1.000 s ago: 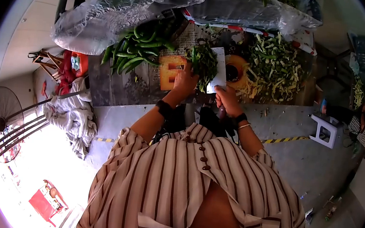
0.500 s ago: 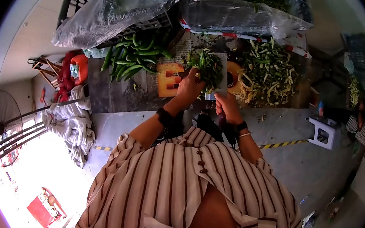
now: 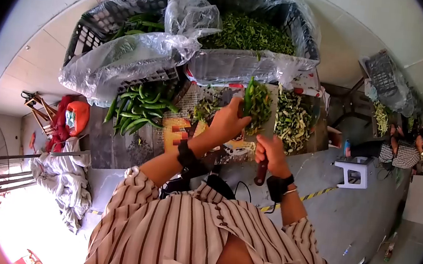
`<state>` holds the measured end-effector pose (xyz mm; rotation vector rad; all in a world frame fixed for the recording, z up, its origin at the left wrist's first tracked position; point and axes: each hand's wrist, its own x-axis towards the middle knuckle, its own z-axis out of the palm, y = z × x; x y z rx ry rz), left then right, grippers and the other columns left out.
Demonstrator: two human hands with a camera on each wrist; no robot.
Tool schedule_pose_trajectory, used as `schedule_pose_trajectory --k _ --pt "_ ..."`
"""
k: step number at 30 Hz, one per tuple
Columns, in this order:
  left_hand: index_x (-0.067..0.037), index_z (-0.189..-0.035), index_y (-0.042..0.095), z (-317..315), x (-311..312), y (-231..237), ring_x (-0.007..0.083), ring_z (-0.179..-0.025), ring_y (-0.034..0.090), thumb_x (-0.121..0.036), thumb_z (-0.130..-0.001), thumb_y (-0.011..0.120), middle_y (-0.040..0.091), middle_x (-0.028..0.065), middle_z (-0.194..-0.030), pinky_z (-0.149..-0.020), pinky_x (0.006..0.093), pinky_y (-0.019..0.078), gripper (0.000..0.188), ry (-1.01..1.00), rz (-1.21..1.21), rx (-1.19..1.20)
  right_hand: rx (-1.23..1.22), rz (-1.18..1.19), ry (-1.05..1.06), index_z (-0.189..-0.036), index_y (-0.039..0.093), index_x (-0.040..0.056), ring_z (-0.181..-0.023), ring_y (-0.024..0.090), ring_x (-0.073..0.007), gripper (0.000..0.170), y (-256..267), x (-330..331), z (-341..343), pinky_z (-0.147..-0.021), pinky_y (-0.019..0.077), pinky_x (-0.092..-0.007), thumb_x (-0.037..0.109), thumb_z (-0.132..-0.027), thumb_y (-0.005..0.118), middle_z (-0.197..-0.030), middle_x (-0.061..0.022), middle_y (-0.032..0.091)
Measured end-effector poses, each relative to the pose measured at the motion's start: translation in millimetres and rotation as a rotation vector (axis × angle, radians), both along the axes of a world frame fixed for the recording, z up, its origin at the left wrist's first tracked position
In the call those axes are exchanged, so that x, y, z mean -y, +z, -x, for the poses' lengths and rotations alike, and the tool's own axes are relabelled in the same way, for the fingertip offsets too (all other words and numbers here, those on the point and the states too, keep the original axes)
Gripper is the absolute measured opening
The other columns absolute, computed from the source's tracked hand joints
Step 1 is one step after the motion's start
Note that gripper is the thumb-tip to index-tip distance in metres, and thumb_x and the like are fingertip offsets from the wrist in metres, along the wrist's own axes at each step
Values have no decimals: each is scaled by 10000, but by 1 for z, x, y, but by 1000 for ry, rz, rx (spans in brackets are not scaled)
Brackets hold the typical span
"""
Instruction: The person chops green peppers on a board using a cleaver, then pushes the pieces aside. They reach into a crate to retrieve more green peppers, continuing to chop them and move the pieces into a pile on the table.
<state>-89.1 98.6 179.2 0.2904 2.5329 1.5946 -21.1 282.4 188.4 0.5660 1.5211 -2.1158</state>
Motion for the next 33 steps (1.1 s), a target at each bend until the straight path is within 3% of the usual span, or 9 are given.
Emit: schedule_pose_trajectory --k 3,5,7,9,15,17,21,27,33 --pt "-5 -1154 498 40 -8 52 268 -703 647 -229 -777 715 654 148 -816 -628 376 511 489 -5 -89 -78 -85 -42 -15 -710 459 79 -407 439 -120 227 65 -1 36 -417 389 -302 166 -891 565 -538 12 436" --pt "30 -1113 507 96 -11 74 338 -792 657 -278 -734 715 656 198 -847 -719 412 518 531 28 -211 -286 -518 -325 191 -722 460 71 -420 454 -128 178 94 -8 79 -412 395 -300 132 -862 553 -528 18 431" --pt "43 -1125 529 164 -5 91 328 -829 657 -302 -713 739 661 199 -887 -749 397 519 577 136 -135 -364 -532 -289 207 -766 458 81 -473 464 -114 157 113 -12 136 -436 408 -307 134 -876 558 -585 9 475" --pt "81 -1190 504 186 14 115 172 -726 645 -230 -762 749 666 148 -839 -635 290 522 583 255 10 -485 -527 -416 -196 -827 465 75 -471 459 -120 108 111 -3 167 -436 418 -308 104 -862 563 -612 -7 477" --pt "71 -1187 515 118 62 114 158 -750 645 -197 -785 726 673 127 -863 -667 286 518 526 266 -123 -404 -458 -242 -293 -887 443 79 -478 450 -120 116 94 -58 146 -445 417 -313 101 -872 556 -628 -12 453" --pt "58 -1205 522 86 73 102 123 -729 611 -146 -803 702 653 76 -834 -660 259 498 486 221 -289 -319 -443 -232 -303 -881 441 80 -475 442 -116 120 82 -64 124 -447 416 -312 110 -878 558 -627 -7 446" --pt "33 -1191 564 10 94 74 81 -674 499 -101 -806 683 543 18 -763 -620 229 444 425 188 -214 -195 -382 -213 -295 -850 439 80 -470 435 -106 136 61 -57 72 -442 411 -304 139 -893 554 -620 3 435" --pt "-9 -1133 626 -50 138 -45 109 -701 537 -103 -753 691 559 34 -804 -654 248 461 397 158 -129 115 -132 -262 -297 -806 472 69 -444 441 -96 140 3 -46 3 -422 413 -286 151 -890 549 -598 8 450" --pt "-80 -1070 650 -36 156 -79 311 -848 604 -166 -750 618 594 148 -975 -735 381 490 334 103 276 30 -4 -264 -233 -806 480 64 -431 441 -100 148 -40 -25 -44 -407 410 -284 160 -886 558 -588 6 456"
